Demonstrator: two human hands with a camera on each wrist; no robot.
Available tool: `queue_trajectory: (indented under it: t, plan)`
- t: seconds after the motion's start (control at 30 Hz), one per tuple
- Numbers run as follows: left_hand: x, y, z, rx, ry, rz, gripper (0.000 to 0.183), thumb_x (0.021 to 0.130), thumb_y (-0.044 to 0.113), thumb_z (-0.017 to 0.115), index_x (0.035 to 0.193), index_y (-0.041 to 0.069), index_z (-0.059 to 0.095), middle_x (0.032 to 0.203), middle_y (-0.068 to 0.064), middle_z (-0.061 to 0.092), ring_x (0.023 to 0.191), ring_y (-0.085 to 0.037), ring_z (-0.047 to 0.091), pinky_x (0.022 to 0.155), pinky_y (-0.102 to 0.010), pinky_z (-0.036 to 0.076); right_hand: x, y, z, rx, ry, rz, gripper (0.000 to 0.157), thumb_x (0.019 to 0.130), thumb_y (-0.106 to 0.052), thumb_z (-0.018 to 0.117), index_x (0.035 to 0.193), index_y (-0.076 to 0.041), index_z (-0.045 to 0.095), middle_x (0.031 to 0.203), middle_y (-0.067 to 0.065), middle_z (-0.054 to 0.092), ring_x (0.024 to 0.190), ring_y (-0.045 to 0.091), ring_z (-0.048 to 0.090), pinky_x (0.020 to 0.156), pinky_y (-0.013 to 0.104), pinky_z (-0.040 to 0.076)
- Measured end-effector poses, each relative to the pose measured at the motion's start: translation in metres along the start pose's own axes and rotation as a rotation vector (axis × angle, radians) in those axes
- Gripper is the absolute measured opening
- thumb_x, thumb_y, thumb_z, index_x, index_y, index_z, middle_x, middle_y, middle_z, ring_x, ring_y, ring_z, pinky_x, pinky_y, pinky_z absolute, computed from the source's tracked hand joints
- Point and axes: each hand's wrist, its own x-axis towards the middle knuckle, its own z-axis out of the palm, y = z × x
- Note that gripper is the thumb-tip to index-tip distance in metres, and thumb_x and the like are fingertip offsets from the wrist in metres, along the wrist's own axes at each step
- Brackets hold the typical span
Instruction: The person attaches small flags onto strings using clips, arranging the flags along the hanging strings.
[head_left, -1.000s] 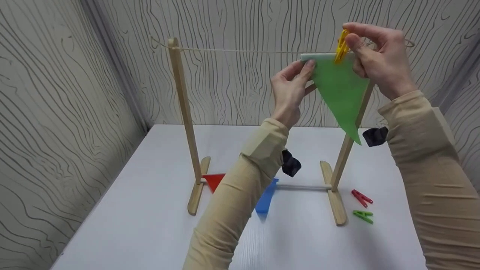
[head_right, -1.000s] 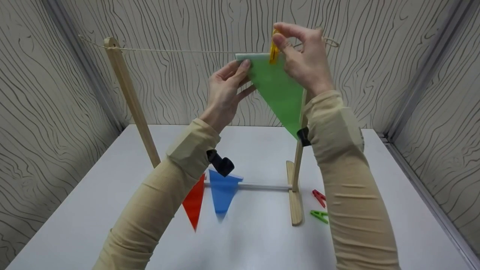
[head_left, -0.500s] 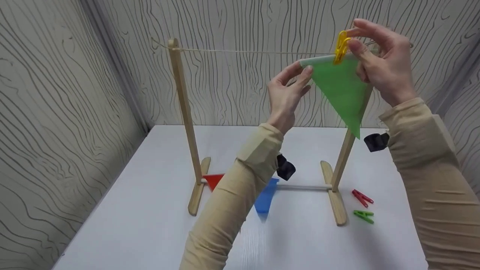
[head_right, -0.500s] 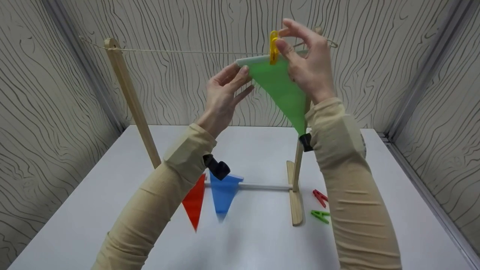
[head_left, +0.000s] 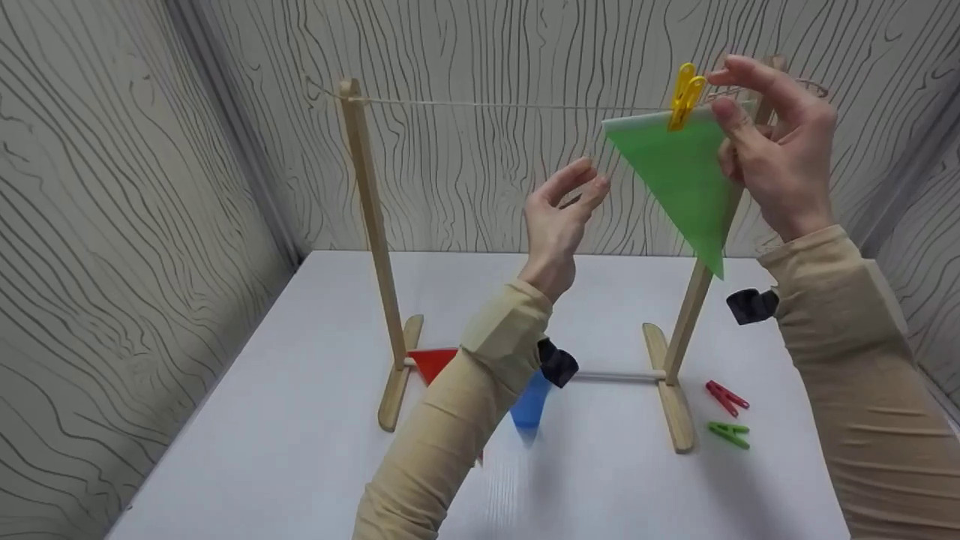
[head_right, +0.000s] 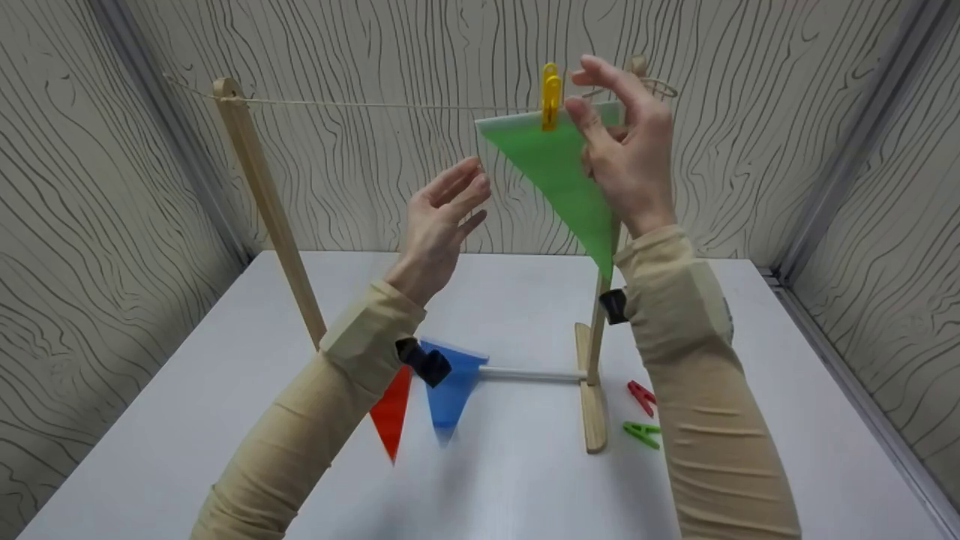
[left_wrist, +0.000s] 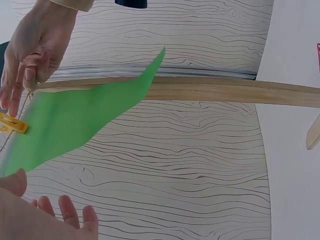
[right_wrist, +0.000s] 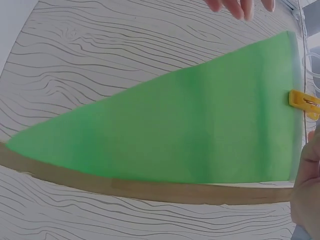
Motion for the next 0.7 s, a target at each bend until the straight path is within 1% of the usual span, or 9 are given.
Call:
queue_trajectory:
  t: [0.13, 0.2, 0.3, 0.4, 0.53, 0.63, 0.7]
  plan:
    - [-0.006, -0.008, -0.008, 0.022, 0.014, -0.036, 0.04, 0.094, 0.01, 0.071, 0.133, 0.005, 0.063, 0.129, -0.011, 0.064, 0.111, -0.015, 0.065, 0.098, -0.027, 0.054, -0.007, 0.005, -0.001, 0.063, 0.01, -0.011, 0.033, 0.094, -0.006, 0.067, 0.127, -0.004, 0.067, 0.118, 0.006, 0.069, 0.042, 0.006, 0.049, 0.037, 0.015, 0.033]
    - [-0.009, -0.011, -0.013, 0.035, 0.021, -0.054, 0.04, 0.094, 0.01, 0.07, 0.133, 0.005, 0.063, 0.131, -0.012, 0.063, 0.116, -0.018, 0.064, 0.101, -0.029, 0.053, -0.012, 0.009, -0.001, 0.09, 0.016, -0.021, 0.032, 0.094, -0.005, 0.067, 0.126, -0.002, 0.067, 0.118, 0.007, 0.07, 0.042, 0.007, 0.051, 0.037, 0.014, 0.033]
    - [-0.014, -0.015, -0.019, 0.059, 0.028, -0.075, 0.04, 0.095, 0.011, 0.07, 0.134, 0.006, 0.062, 0.135, -0.011, 0.061, 0.122, -0.021, 0.062, 0.105, -0.032, 0.052, -0.019, 0.014, -0.003, 0.092, 0.031, -0.058, 0.031, 0.094, -0.004, 0.066, 0.125, -0.001, 0.066, 0.119, 0.006, 0.07, 0.044, 0.006, 0.052, 0.038, 0.014, 0.036]
    - [-0.019, -0.021, -0.027, 0.083, 0.032, -0.082, 0.041, 0.095, 0.012, 0.069, 0.135, 0.006, 0.061, 0.137, -0.012, 0.06, 0.124, -0.023, 0.061, 0.106, -0.033, 0.052, -0.026, 0.02, -0.005, 0.143, 0.049, -0.067, 0.031, 0.094, -0.002, 0.066, 0.125, 0.0, 0.066, 0.119, 0.006, 0.07, 0.045, 0.007, 0.052, 0.039, 0.014, 0.038]
    - [-0.025, -0.029, -0.037, 0.103, 0.036, -0.099, 0.041, 0.096, 0.013, 0.068, 0.136, 0.007, 0.06, 0.139, -0.013, 0.058, 0.127, -0.025, 0.058, 0.107, -0.036, 0.051, -0.037, 0.026, -0.008, 0.214, 0.08, -0.066, 0.03, 0.093, 0.001, 0.067, 0.123, 0.002, 0.066, 0.117, 0.007, 0.07, 0.045, 0.008, 0.054, 0.038, 0.014, 0.034]
    - [-0.031, -0.037, -0.045, 0.113, 0.039, -0.124, 0.042, 0.096, 0.013, 0.068, 0.137, 0.008, 0.06, 0.14, -0.013, 0.056, 0.129, -0.026, 0.055, 0.109, -0.038, 0.05, -0.046, 0.031, -0.01, 0.233, 0.103, -0.072, 0.029, 0.093, 0.002, 0.066, 0.123, 0.004, 0.065, 0.116, 0.008, 0.07, 0.045, 0.009, 0.055, 0.036, 0.015, 0.031]
    - [-0.035, -0.043, -0.05, 0.12, 0.047, -0.139, 0.042, 0.096, 0.013, 0.069, 0.137, 0.008, 0.06, 0.141, -0.014, 0.056, 0.131, -0.028, 0.053, 0.11, -0.04, 0.049, -0.053, 0.034, -0.013, 0.247, 0.117, -0.072, 0.029, 0.093, 0.003, 0.065, 0.123, 0.005, 0.065, 0.116, 0.008, 0.07, 0.046, 0.009, 0.055, 0.036, 0.015, 0.033]
